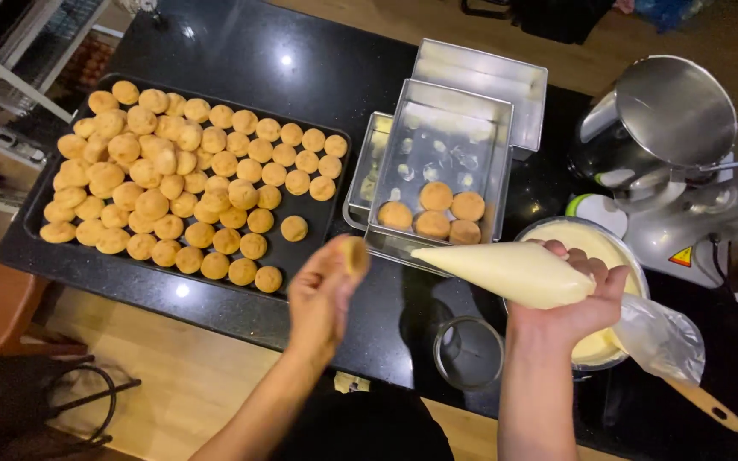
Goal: Fill puff pastries with cream using a piping bag.
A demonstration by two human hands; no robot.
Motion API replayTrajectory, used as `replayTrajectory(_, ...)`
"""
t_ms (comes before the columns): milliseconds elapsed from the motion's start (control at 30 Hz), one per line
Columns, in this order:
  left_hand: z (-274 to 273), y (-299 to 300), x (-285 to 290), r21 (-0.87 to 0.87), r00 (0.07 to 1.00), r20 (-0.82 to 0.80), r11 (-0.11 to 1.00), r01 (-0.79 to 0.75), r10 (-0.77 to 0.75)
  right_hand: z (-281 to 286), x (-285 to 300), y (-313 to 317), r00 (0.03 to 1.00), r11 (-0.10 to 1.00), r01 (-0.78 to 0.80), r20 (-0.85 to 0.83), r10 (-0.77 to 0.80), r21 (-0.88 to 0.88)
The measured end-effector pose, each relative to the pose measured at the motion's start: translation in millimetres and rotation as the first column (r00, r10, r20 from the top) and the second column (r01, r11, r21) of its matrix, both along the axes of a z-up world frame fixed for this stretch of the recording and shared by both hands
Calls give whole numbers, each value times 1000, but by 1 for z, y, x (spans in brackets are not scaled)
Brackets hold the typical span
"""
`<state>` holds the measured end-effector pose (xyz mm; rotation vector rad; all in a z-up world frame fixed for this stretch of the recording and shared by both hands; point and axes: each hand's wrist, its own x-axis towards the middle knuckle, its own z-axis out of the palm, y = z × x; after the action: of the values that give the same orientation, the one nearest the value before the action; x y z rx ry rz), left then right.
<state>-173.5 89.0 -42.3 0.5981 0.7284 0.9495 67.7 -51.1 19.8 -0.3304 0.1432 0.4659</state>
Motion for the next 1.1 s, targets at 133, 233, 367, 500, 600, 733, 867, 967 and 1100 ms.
replayTrajectory(133, 65, -19, 30, -42, 974, 162, 985, 167, -158, 16, -10, 0, 999, 999, 49, 10, -49, 3)
replayTrajectory(233, 79, -30, 43, -15, 924, 250, 953, 301, -288, 26, -13, -9, 988, 984, 145, -31, -149, -107)
replayTrajectory(367, 89, -41, 54, -45, 913, 220, 932, 360, -342, 34, -14, -25, 978, 978, 206, 21, -205, -24)
replayTrajectory(500, 85, -50, 60, 14, 856, 293, 897, 441, -425, 21, -2, -52, 945, 971, 237, 228, -234, 15)
replayTrajectory(600, 83, -59, 70, 107, 833, 166, 849, 517, -528, 19, 10, -71, 904, 982, 170, 386, -187, 78)
replayTrajectory(733, 65, -68, 90, 105, 810, 100, 815, 569, -578, 20, 27, -93, 876, 983, 172, 448, -181, 62)
replayTrajectory(867, 60, -78, 112, 193, 753, 89, 753, 629, -652, 18, 39, -114, 865, 977, 204, 458, -207, 56)
replayTrajectory(967, 54, -85, 124, 194, 721, 80, 720, 666, -689, 17, 44, -128, 857, 968, 245, 456, -240, 49)
replayTrajectory(1100, 51, -91, 138, 181, 684, 48, 679, 711, -728, 8, 53, -143, 845, 959, 272, 459, -275, 75)
